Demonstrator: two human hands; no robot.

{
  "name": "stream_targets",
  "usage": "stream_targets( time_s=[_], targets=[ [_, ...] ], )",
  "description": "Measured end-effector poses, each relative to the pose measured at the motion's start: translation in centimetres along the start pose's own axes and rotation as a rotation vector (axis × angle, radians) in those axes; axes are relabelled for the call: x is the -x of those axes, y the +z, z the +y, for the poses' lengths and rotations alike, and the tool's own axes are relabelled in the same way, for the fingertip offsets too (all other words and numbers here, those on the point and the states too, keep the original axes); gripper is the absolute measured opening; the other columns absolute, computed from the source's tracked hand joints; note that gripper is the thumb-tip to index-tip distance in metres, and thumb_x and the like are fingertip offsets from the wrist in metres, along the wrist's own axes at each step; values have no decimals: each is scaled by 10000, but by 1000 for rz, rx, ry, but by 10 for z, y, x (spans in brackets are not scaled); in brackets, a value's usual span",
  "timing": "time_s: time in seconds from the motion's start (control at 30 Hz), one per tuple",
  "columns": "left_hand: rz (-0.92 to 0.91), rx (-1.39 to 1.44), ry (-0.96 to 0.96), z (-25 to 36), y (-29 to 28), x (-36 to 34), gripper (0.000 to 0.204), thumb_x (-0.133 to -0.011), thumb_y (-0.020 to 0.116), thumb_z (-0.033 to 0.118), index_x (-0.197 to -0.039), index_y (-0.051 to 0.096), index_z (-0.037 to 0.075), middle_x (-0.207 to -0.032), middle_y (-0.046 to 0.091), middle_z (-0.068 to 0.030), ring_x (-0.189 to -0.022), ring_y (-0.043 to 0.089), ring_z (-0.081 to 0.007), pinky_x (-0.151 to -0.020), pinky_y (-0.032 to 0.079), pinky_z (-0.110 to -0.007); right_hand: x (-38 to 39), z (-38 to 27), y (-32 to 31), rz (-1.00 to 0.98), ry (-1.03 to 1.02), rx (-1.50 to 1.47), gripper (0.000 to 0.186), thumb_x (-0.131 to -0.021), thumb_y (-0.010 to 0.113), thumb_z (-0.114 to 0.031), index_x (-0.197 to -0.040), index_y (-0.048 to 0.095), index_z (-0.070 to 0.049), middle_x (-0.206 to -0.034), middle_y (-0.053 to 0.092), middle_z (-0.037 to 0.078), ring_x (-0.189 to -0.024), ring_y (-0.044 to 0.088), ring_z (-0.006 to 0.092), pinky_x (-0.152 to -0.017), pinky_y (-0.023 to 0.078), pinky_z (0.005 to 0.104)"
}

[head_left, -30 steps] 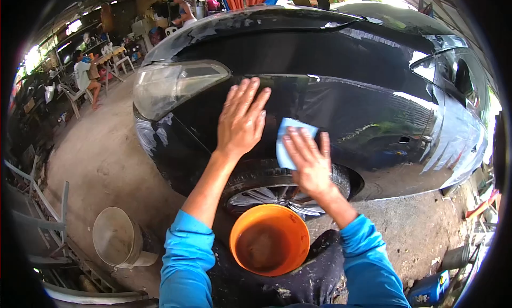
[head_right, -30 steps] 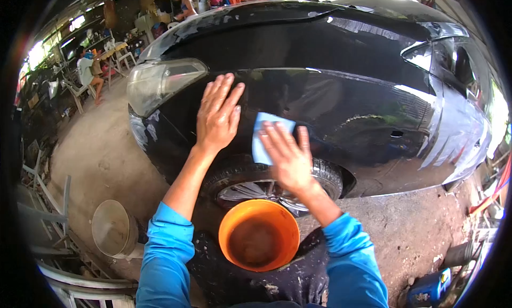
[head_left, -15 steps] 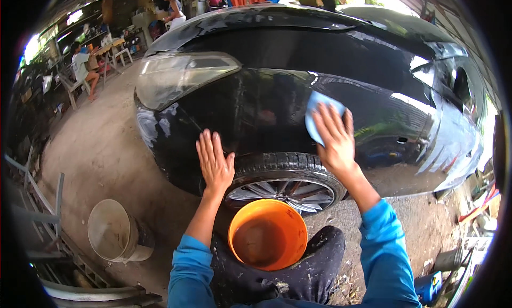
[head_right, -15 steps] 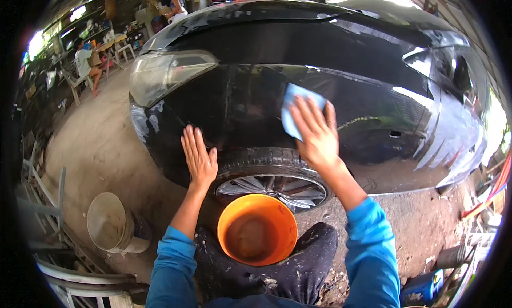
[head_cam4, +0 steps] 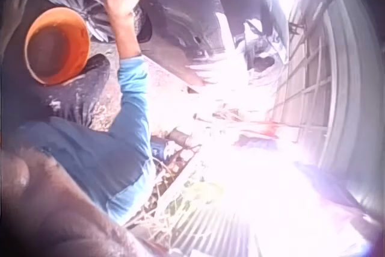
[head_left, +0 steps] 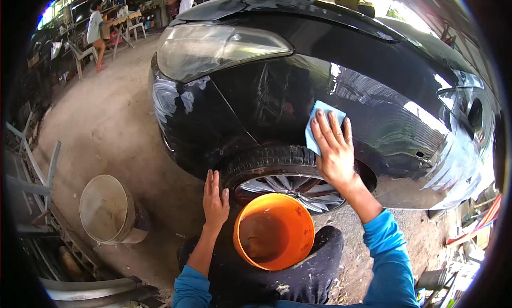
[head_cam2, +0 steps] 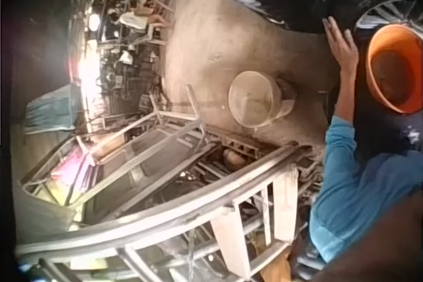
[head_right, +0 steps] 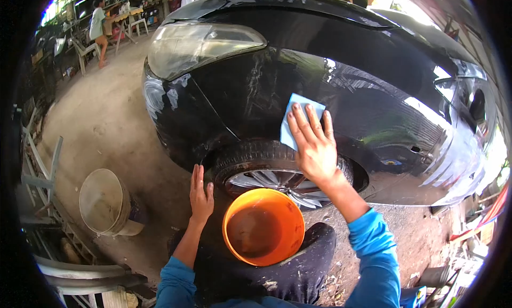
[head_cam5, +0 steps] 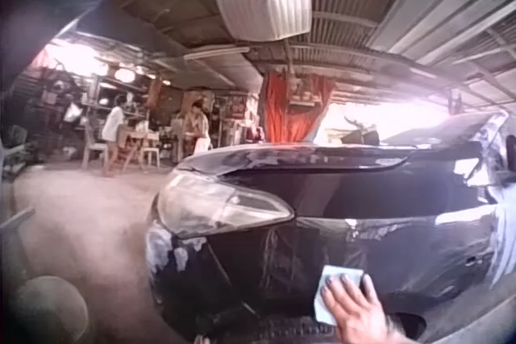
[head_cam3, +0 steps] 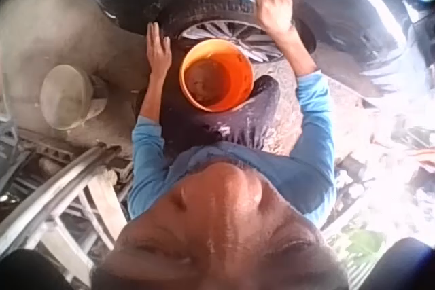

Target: Sanding the front fender of a car with wet sandpaper and wiping it clean with a cloth.

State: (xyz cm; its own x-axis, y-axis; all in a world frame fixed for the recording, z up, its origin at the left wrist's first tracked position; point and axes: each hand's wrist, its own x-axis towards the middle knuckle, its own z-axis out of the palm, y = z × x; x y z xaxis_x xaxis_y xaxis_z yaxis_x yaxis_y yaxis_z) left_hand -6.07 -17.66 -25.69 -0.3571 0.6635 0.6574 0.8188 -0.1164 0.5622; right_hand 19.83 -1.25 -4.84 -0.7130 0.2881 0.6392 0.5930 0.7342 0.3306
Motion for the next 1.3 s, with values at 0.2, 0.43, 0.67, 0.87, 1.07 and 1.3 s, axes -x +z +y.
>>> stream_targets(
  time_s=[0.2,0.43,0.67,0.87,1.07,1.3],
  targets=[
    [-23,197,-70,19,27,-8,476,-975,563,80,-1441,478,29,-1491,455,-245,-1340,478,-435,-1087,433,-471,-114,-84,56,69,-214,29,582,-883,537,-178,-1420,511,44,-1554,436,176,-1462,382,309,-1234,220,505],
    [2,161,-384,-31,-21,47,320,-1000,547,84,-1308,580,5,-1222,630,-204,-1011,680,-348,-859,556,-392,-5,-34,5,-2,-100,77,643,-781,577,-130,-1416,553,-29,-1568,439,135,-1485,372,281,-1215,212,564],
    [-23,239,-331,-28,18,41,279,-998,576,84,-1260,625,-2,-1147,657,-179,-881,683,-271,-778,563,-350,-79,-89,59,94,-181,19,689,-719,647,-115,-1395,556,-23,-1550,455,131,-1454,406,270,-1202,233,580],
    [121,338,-314,-30,-8,41,268,-986,569,13,-1243,640,-14,-1145,672,-156,-898,679,-223,-796,555,-323,61,21,31,35,-48,133,597,-743,621,-131,-1334,626,-46,-1488,539,126,-1395,500,277,-1167,229,617],
    [80,351,-170,15,13,15,269,-984,558,1,-1241,636,-18,-1133,659,-176,-914,686,-246,-821,551,-334,-38,-76,68,121,-158,-95,629,-804,568,-148,-1427,548,-63,-1557,458,99,-1476,378,245,-1212,223,564],
    [43,173,-231,-53,-76,67,267,-1000,557,17,-1245,623,-63,-1150,668,-184,-1015,664,-256,-882,541,-354,150,80,29,135,200,56,636,-739,627,-102,-1365,563,-11,-1533,468,172,-1460,404,296,-1182,190,612]
  ],
)
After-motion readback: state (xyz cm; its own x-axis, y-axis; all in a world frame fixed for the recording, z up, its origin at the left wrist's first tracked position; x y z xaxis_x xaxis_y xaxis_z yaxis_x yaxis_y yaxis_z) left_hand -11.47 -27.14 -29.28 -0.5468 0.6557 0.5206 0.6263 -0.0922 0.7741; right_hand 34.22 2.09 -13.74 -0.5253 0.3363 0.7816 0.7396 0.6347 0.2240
